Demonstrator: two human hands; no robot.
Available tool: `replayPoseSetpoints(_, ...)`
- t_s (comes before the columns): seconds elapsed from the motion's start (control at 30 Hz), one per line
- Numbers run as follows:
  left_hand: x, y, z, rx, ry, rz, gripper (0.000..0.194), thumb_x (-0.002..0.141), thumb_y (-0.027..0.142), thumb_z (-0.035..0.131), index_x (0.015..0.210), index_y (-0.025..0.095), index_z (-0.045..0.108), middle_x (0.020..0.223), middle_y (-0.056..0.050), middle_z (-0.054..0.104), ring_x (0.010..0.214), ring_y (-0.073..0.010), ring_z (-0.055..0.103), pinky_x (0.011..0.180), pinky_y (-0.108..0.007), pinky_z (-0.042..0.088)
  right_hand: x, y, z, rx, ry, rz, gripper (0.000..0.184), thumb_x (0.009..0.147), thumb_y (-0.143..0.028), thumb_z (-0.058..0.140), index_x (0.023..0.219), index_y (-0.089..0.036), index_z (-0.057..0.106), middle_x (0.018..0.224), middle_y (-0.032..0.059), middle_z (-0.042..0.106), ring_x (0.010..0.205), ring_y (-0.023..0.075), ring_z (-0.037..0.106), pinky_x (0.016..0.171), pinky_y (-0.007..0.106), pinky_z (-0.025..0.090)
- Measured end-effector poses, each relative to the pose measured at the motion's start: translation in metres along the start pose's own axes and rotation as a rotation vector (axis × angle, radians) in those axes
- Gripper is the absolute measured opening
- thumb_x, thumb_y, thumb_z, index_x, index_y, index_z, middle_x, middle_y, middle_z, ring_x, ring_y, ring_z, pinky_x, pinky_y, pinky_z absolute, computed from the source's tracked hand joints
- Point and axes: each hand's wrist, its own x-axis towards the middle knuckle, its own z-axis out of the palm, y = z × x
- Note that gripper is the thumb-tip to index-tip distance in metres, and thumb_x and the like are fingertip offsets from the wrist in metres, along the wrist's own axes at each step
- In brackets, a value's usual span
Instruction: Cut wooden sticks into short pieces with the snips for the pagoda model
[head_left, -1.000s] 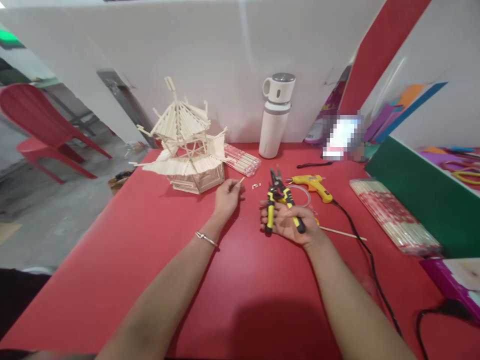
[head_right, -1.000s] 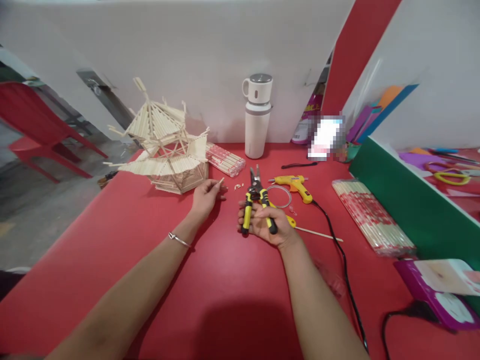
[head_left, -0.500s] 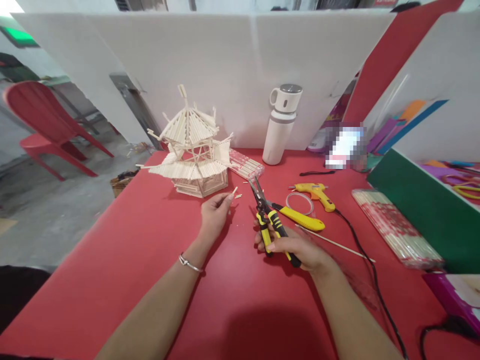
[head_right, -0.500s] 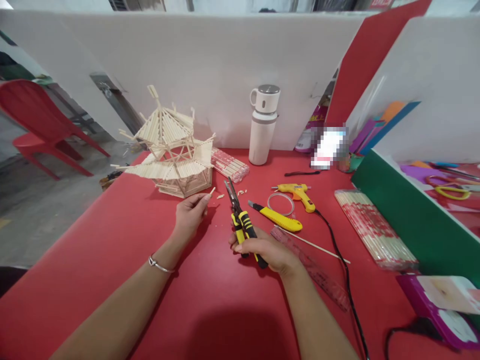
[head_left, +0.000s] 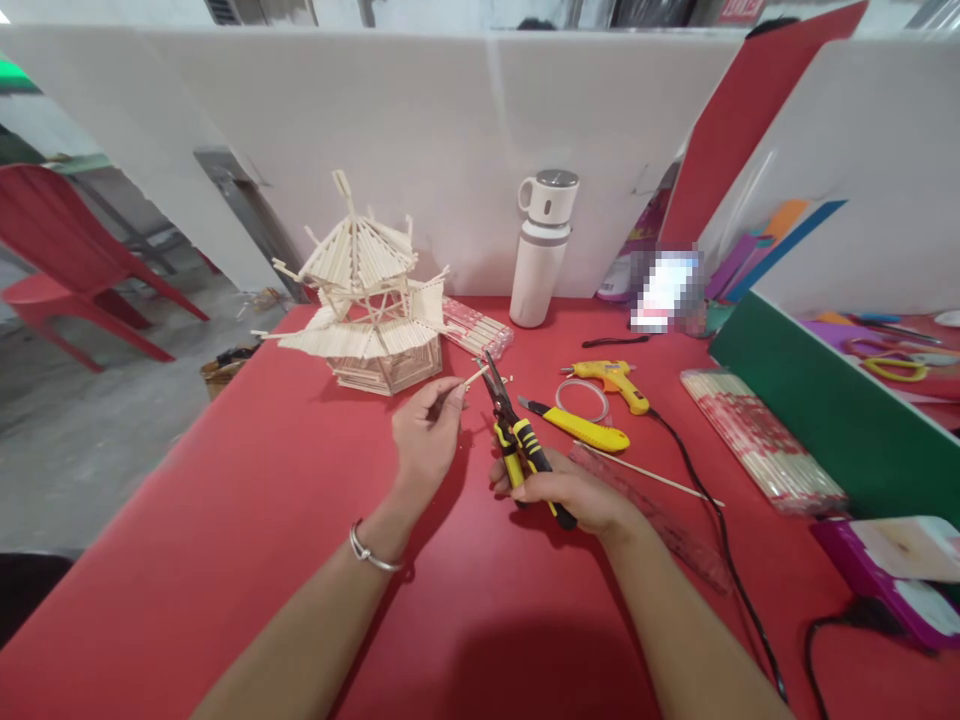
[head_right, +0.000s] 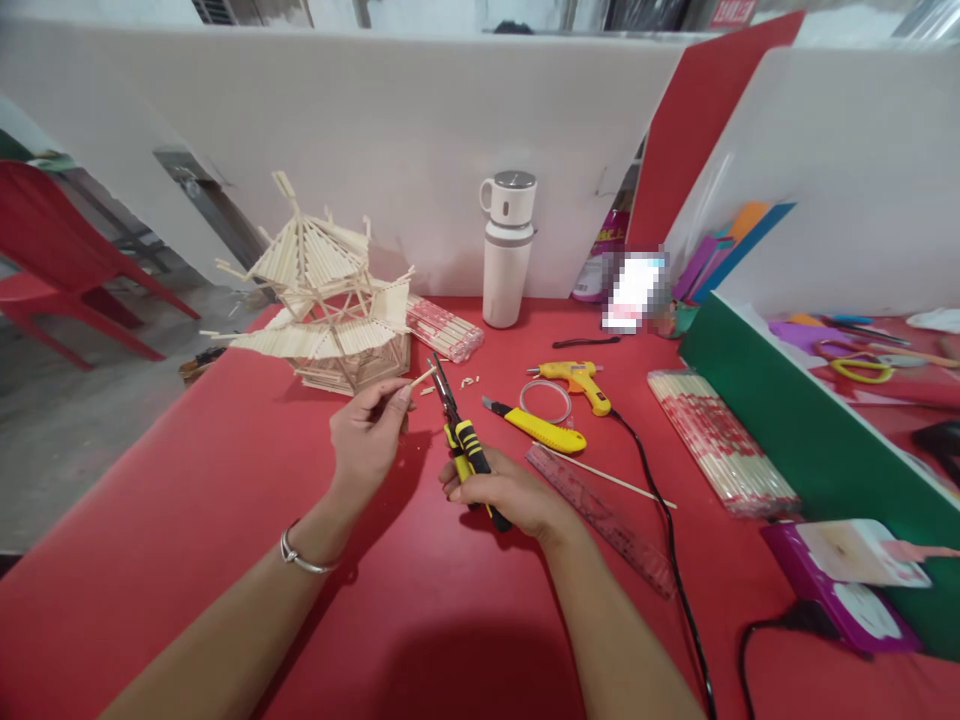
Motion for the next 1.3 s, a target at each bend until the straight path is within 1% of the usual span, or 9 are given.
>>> replayPoseSetpoints(0.13, 0.003, 0.001, 0.004, 0.144, -0.023, 0.112, 0.02, 0.088, 0.031, 0.061, 0.093, 0.019, 0.075, 0.077, -0.002, 0.071, 0.065, -0.0127, 0.06, 0.065, -0.023, 0.048, -0.001, -0.001, 0.0, 0.042, 0.019, 0.019, 0.028, 0.065, -0.027, 0.071, 0.091, -0.02, 0.068, 0.092, 0.0044, 0.067, 0.089, 0.0214, 0.06, 0.088, 0.04, 0.044)
replayPoseSetpoints(0.3, 0.026, 0.008, 0.003, 0.299, -0.184, 0.324, 0.021, 0.09, 0.027, 0.056, 0.094, 0.021, 0.076, 0.08, -0.003, 0.072, 0.072, -0.0159, 0.061, 0.071, -0.026, 0.048, -0.001, -0.003, -0.002, 0.075, 0.057, 0.004, 0.028, 0.062, -0.025, 0.068, 0.089, -0.02, 0.067, 0.089, 0.0045, 0.065, 0.088, 0.0215, 0.059, 0.085, 0.039, 0.045)
replayPoseSetpoints(0.4, 0.041, 0.016, 0.001, 0.298, -0.262, 0.402, 0.02, 0.089, 0.028, 0.058, 0.092, 0.023, 0.077, 0.081, -0.004, 0.073, 0.076, -0.0183, 0.063, 0.076, -0.028, 0.05, -0.001, -0.006, -0.001, -0.001, 0.13, -0.017, 0.029, 0.062, -0.024, 0.069, 0.091, -0.02, 0.064, 0.093, 0.0045, 0.064, 0.093, 0.0232, 0.059, 0.082, 0.037, 0.046)
replayPoseSetpoints(0.5, 0.051, 0.019, -0.001, 0.245, -0.31, 0.422, 0.021, 0.088, 0.029, 0.059, 0.094, 0.024, 0.078, 0.083, -0.005, 0.074, 0.075, -0.0185, 0.064, 0.076, -0.029, 0.051, 0.002, -0.007, 0.001, -0.077, 0.197, -0.1, 0.032, 0.063, -0.02, 0.068, 0.094, -0.021, 0.062, 0.096, 0.0038, 0.062, 0.095, 0.0235, 0.058, 0.083, 0.037, 0.045)
replayPoseSetpoints(0.6, 0.052, 0.017, -0.001, 0.168, -0.388, 0.355, 0.024, 0.088, 0.029, 0.058, 0.099, 0.023, 0.079, 0.076, -0.004, 0.073, 0.064, -0.0161, 0.061, 0.065, -0.026, 0.049, 0.006, -0.006, 0.004, -0.064, 0.224, -0.184, 0.033, 0.062, -0.018, 0.067, 0.094, -0.022, 0.06, 0.094, 0.0029, 0.06, 0.095, 0.0233, 0.057, 0.085, 0.038, 0.044)
replayPoseSetpoints(0.7, 0.051, 0.015, -0.001, 0.089, -0.472, 0.259, 0.026, 0.087, 0.029, 0.059, 0.101, 0.021, 0.079, 0.067, -0.002, 0.069, 0.055, -0.0134, 0.054, 0.054, -0.024, 0.043, 0.008, -0.004, 0.004, -0.042, 0.231, -0.201, 0.033, 0.061, -0.017, 0.066, 0.093, -0.022, 0.061, 0.093, 0.003, 0.059, 0.095, 0.0235, 0.056, 0.087, 0.038, 0.043)
replayPoseSetpoints(0.9, 0.052, 0.023, -0.004, -0.018, -0.511, 0.137, 0.024, 0.08, 0.03, 0.065, 0.095, 0.022, 0.082, 0.053, 0.001, 0.058, 0.047, -0.0111, 0.041, 0.044, -0.022, 0.032, 0.007, -0.003, 0.004, -0.069, 0.241, -0.182, 0.035, 0.062, -0.018, 0.066, 0.096, -0.022, 0.06, 0.095, 0.0034, 0.059, 0.096, 0.0238, 0.055, 0.088, 0.039, 0.043)
replayPoseSetpoints(1.13, 0.059, 0.028, -0.011, -0.089, -0.622, -0.056, 0.026, 0.075, 0.032, 0.07, 0.095, 0.021, 0.082, 0.053, 0.002, 0.054, 0.047, -0.0094, 0.035, 0.045, -0.022, 0.028, 0.006, -0.002, 0.008, -0.169, 0.242, -0.185, 0.038, 0.064, -0.019, 0.063, 0.102, -0.021, 0.059, 0.101, 0.0052, 0.061, 0.1, 0.0246, 0.057, 0.088, 0.039, 0.044)
replayPoseSetpoints(1.3, 0.06, 0.036, -0.012, -0.026, -0.604, -0.055, 0.025, 0.076, 0.033, 0.069, 0.09, 0.015, 0.081, 0.055, 0.002, 0.055, 0.052, -0.0091, 0.039, 0.051, -0.022, 0.034, 0.005, -0.004, 0.01, -0.229, 0.238, -0.183, 0.041, 0.064, -0.018, 0.062, 0.105, -0.021, 0.057, 0.105, 0.0054, 0.061, 0.102, 0.0238, 0.058, 0.087, 0.037, 0.044)
